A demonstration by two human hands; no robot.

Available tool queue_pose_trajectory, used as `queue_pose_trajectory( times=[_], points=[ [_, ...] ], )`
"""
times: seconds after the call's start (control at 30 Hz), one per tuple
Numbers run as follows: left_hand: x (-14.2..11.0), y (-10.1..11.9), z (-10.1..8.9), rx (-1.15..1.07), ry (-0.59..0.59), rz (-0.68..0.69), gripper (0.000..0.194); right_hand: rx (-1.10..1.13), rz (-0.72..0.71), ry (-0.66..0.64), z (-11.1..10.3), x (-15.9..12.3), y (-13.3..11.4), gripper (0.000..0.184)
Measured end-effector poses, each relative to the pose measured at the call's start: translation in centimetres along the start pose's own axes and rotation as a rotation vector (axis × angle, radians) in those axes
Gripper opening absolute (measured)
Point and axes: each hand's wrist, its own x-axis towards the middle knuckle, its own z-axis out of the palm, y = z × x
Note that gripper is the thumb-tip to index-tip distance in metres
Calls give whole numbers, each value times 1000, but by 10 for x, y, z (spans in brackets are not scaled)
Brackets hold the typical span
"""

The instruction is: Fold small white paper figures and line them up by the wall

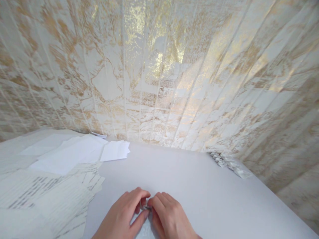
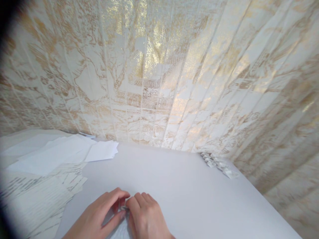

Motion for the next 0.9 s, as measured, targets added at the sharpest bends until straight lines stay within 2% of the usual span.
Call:
queue_pose_trajectory(
  times=[0.13,0.3,0.4,0.47,0.6,0.73,0.9],
  points=[
    [-4,-5,5,-118,75,-9,40,121,64,15,-3,2,0,30],
    [-5,-4,5,-241,44,76,48,162,88,8,-3,1,-2,22],
    [-6,2,4,-292,89,98,45,272,148,5,-6,1,-6,19],
    [-7,5,3,-306,82,61,41,347,179,25,-7,1,-8,22],
    [-6,10,1,-431,-58,-44,24,408,169,98,-6,-1,-8,28],
    [-2,14,-3,-582,-151,-77,15,406,149,122,-4,0,-7,24],
    [-4,16,-1,-639,-83,-99,15,395,51,153,-10,1,-9,27]
  ],
)
